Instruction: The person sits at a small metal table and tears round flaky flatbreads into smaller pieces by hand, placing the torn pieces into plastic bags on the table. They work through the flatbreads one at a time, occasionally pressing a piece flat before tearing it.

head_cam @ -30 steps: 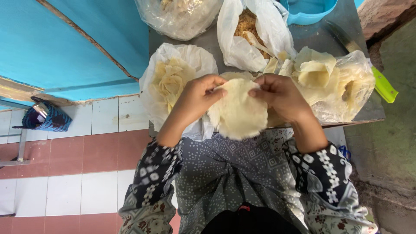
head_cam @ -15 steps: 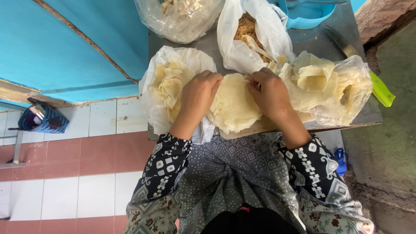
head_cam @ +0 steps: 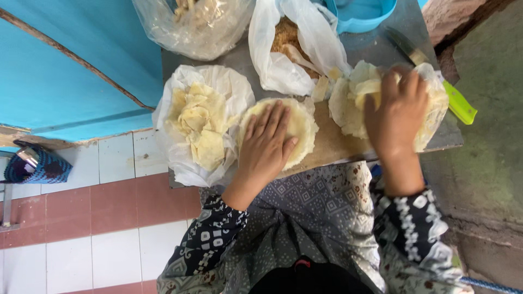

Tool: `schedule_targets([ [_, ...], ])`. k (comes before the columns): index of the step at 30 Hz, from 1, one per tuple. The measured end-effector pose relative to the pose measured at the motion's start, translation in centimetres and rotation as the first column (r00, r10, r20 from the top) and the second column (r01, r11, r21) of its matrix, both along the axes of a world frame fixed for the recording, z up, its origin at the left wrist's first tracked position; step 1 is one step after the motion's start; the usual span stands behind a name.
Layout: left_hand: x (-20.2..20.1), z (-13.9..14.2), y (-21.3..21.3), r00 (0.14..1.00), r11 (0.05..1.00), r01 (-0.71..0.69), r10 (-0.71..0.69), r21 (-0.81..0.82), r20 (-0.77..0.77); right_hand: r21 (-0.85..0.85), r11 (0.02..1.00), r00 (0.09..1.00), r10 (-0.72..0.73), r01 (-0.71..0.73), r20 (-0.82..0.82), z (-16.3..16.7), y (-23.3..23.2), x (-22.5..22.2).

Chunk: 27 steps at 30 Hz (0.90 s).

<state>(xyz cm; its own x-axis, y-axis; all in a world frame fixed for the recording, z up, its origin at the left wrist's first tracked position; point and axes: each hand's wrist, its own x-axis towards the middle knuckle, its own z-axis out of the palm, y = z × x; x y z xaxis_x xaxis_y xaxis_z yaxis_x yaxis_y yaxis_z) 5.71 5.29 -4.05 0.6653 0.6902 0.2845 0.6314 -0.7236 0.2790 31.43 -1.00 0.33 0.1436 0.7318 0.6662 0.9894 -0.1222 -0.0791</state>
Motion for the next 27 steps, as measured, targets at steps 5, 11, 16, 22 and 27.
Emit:
schedule_targets([
  [5, 0.1, 0.0, 0.4, 1.0, 1.0, -0.015, 0.015, -0.024, -0.011, 0.107, 0.981, 0.883, 0.192, -0.162, -0.427, 0.0, 0.9, 5.1],
  [11, -0.3, 3.5, 0.4, 0.982, 0.996, 0.003, 0.014, -0.09, 0.188, 0.485, 0.841, 0.016, 0.503, -0.24, -0.864, 2.5, 1.1, 3.5],
  [16, 0.0, 7.3, -2.7, 0.772, 0.901, 0.176, 0.124, -0.398, 0.623, 0.502, 0.808, -0.262, 0.435, -0.308, -0.861, 5.1, 0.9, -3.0],
  [22, 0.8, 7.8, -3.0, 0.299, 0.48, 0.72, 0.438, -0.501, 0.848, 0.242, 0.763, -0.058, 0.26, -0.599, -0.964, 7.5, 0.2, -9.6],
  [27, -0.3, 6.3, -3.3, 0.073, 0.149, 0.96, 0.683, -0.236, 0.727, 0.14, 0.779, 0.33, 0.412, -0.612, -0.85, 7.7, 0.0, -11.7],
])
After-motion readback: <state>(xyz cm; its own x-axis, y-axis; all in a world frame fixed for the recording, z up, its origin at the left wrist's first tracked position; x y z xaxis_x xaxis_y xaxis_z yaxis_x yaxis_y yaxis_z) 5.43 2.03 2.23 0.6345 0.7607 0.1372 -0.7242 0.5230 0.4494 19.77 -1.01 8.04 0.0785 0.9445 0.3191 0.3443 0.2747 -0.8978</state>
